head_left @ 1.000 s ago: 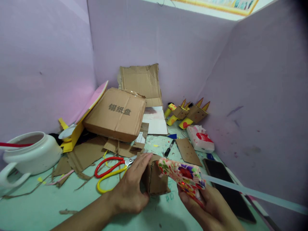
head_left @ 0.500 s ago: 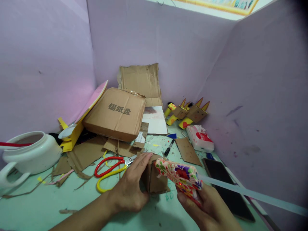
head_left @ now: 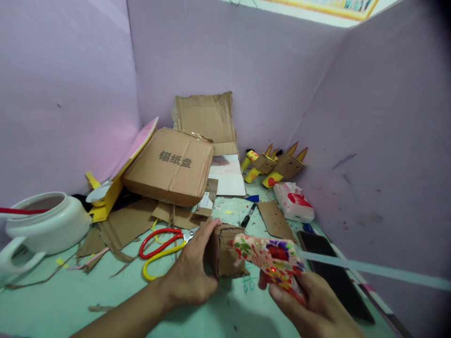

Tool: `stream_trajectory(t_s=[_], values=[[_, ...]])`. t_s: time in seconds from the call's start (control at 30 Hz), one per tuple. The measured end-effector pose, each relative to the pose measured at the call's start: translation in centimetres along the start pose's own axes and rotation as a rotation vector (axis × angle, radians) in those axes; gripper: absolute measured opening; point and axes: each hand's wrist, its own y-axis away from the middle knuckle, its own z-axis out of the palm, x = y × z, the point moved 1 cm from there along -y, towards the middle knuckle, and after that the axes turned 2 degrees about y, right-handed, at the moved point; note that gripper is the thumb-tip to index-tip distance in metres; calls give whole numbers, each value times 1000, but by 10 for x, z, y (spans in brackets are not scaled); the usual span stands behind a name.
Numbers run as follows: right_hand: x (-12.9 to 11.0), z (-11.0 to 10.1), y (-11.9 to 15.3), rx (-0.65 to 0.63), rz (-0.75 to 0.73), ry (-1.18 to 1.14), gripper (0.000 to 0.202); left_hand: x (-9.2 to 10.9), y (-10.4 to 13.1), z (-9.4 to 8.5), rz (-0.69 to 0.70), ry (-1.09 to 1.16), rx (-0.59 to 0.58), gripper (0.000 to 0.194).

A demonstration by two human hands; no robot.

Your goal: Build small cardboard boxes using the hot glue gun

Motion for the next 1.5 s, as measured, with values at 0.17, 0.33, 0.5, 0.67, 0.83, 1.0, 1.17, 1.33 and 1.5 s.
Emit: stream_trajectory(t_s=[0.17,0.33,0.5,0.67,0.83,1.0,1.17,1.33,1.5], values=[[7,-5,-35,-38,43,-401,44,-1,-1,-1,-59,56,27,87],[27,2,-86,142,174,-536,36,-4,0,-5,-101,118,50,83],[42,18,-102,93,217,-379,34,-10,2,-3,-175,331,-6,88],[29,3,-93,265,138,39,33,-1,-2,8,-262,330,-81,87],[30,3,-72,41,-197,-182,82,-8,0,12,-312,378,-90,92],[50,38,-63,-254,-279,-400,130,-12,2,6,-293,579,-160,94],[49,49,-65,-220,-253,-322,115,-5,-2,3,-302,577,-161,90],[50,49,-66,-106,-285,-223,100,-17,9,2,-167,180,-62,91],[57,54,-65,-31,-287,-207,94,-21,28,5,28,-43,103,74]])
